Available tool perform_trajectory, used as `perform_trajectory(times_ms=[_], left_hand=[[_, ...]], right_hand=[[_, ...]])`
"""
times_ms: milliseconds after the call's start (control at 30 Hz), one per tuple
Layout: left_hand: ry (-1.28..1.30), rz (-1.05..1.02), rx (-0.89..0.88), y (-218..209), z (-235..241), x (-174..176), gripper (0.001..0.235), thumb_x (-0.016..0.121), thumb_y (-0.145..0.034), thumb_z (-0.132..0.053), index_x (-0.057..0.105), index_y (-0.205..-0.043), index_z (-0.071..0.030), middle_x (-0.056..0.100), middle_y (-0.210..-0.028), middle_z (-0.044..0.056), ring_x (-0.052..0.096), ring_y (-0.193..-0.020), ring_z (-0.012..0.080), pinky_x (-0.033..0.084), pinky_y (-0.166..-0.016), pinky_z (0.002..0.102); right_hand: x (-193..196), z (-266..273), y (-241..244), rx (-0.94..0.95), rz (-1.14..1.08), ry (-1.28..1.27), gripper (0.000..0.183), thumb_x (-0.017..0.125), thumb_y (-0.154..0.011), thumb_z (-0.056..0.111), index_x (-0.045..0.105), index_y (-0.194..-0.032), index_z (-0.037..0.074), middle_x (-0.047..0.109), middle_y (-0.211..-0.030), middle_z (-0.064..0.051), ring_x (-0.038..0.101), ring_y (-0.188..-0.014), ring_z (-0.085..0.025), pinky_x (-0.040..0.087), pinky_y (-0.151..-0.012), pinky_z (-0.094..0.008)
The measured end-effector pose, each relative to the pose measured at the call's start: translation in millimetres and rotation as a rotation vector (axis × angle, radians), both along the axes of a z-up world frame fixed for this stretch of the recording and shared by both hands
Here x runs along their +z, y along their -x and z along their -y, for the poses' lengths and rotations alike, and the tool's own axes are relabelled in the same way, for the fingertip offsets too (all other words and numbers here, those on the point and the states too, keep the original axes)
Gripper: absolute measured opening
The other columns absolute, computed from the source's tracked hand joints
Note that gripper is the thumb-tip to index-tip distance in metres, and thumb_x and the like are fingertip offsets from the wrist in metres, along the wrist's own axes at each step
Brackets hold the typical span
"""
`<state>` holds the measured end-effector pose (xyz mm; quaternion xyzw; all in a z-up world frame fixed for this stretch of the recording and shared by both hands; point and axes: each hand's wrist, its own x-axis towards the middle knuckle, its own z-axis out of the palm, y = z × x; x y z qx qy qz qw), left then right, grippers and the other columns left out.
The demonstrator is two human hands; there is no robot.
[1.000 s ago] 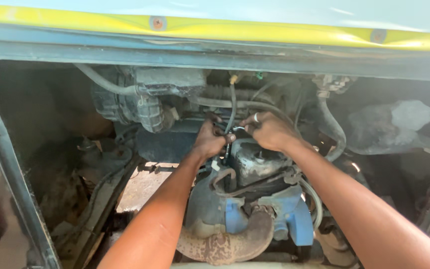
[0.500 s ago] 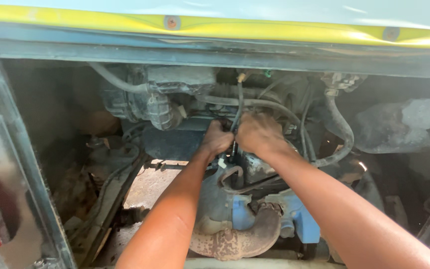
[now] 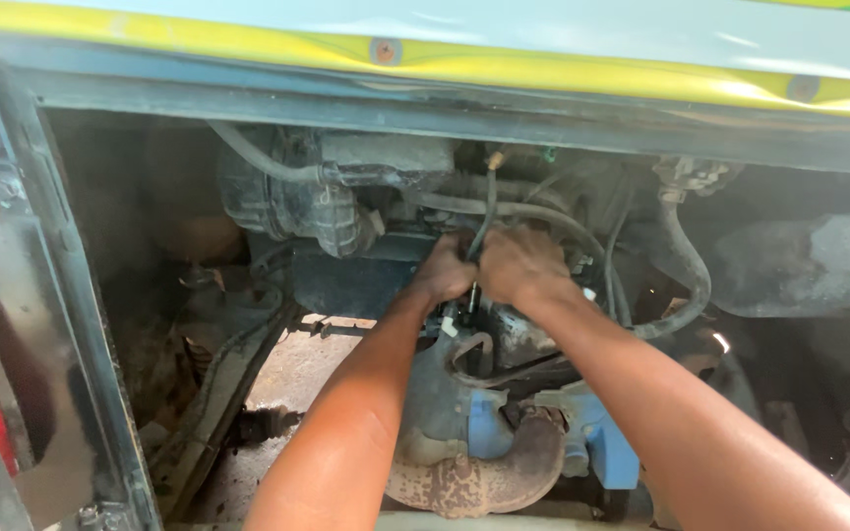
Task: The person uses a wrench to tighten bolts on the engine of a three-wheeled vehicle. They repeatedly adjust the wrench and reposition their hands to access different bolts within the engine compartment.
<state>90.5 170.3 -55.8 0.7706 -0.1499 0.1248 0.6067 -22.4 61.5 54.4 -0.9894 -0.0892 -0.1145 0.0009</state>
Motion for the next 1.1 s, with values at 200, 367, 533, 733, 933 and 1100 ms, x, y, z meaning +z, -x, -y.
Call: perform_trajectory(times_ms=[200, 367, 533, 733, 933, 1100], left_hand=[[-0.097, 0.157, -0.07, -12, -4, -7, 0.041, 0.079, -0.081, -0.018, 0.07, -0.116, 0.001, 0.076, -0.113, 0.017, 0.071, -0.099, 0.0241, 0.056, -0.085, 0.039], [0.015, 0.083, -0.145, -13, -1, -6, 0.037, 0.071, -0.076, -0.008, 0.075, -0.112, -0.004, 0.077, -0.1, 0.012, 0.072, -0.088, 0.0242, 0.059, -0.073, 0.04], [-0.008, -0.119, -0.25, -11, -8, 5, 0.03, 0.061, -0.08, -0.01, 0.076, -0.106, -0.008, 0.073, -0.084, 0.009, 0.069, -0.074, 0.0227, 0.059, -0.056, 0.038], [-0.173, -0.083, -0.214, -20, -13, 2, 0.024, 0.067, -0.075, -0.01, 0.077, -0.095, -0.002, 0.072, -0.082, 0.011, 0.067, -0.073, 0.0235, 0.055, -0.06, 0.04], [-0.006, -0.295, -0.337, -51, -10, -18, 0.029, 0.06, -0.082, -0.029, 0.073, -0.093, -0.005, 0.064, -0.08, 0.003, 0.061, -0.074, 0.0177, 0.057, -0.069, 0.042], [0.207, -0.33, -0.307, -52, 3, -23, 0.029, 0.057, -0.088, -0.034, 0.07, -0.089, -0.008, 0.065, -0.081, 0.007, 0.056, -0.072, 0.023, 0.048, -0.066, 0.04]], right_hand=[[-7, -16, 0, -0.009, 0.004, 0.033, 0.032, 0.058, -0.095, 0.018, 0.074, -0.122, 0.011, 0.069, -0.13, -0.016, 0.066, -0.122, -0.036, 0.054, -0.101, -0.047], [2, 11, 2, 0.019, -0.034, -0.092, 0.041, 0.066, -0.09, 0.031, 0.068, -0.127, 0.014, 0.067, -0.127, -0.02, 0.065, -0.119, -0.039, 0.051, -0.101, -0.049], [5, 25, 6, -0.071, -0.01, -0.072, 0.05, 0.072, -0.088, 0.043, 0.072, -0.121, 0.005, 0.067, -0.126, -0.025, 0.063, -0.121, -0.042, 0.05, -0.104, -0.049], [-1, 40, 25, -0.068, 0.062, 0.07, 0.046, 0.072, -0.086, 0.043, 0.072, -0.113, 0.006, 0.069, -0.118, -0.021, 0.066, -0.112, -0.041, 0.054, -0.095, -0.051], [5, 41, 25, -0.029, 0.043, 0.018, 0.042, 0.057, -0.099, 0.04, 0.076, -0.106, 0.003, 0.073, -0.108, -0.025, 0.07, -0.104, -0.043, 0.055, -0.093, -0.051], [1, 46, 15, -0.026, 0.016, -0.027, 0.039, 0.055, -0.095, 0.034, 0.075, -0.107, 0.003, 0.071, -0.11, -0.027, 0.069, -0.104, -0.044, 0.054, -0.094, -0.049]])
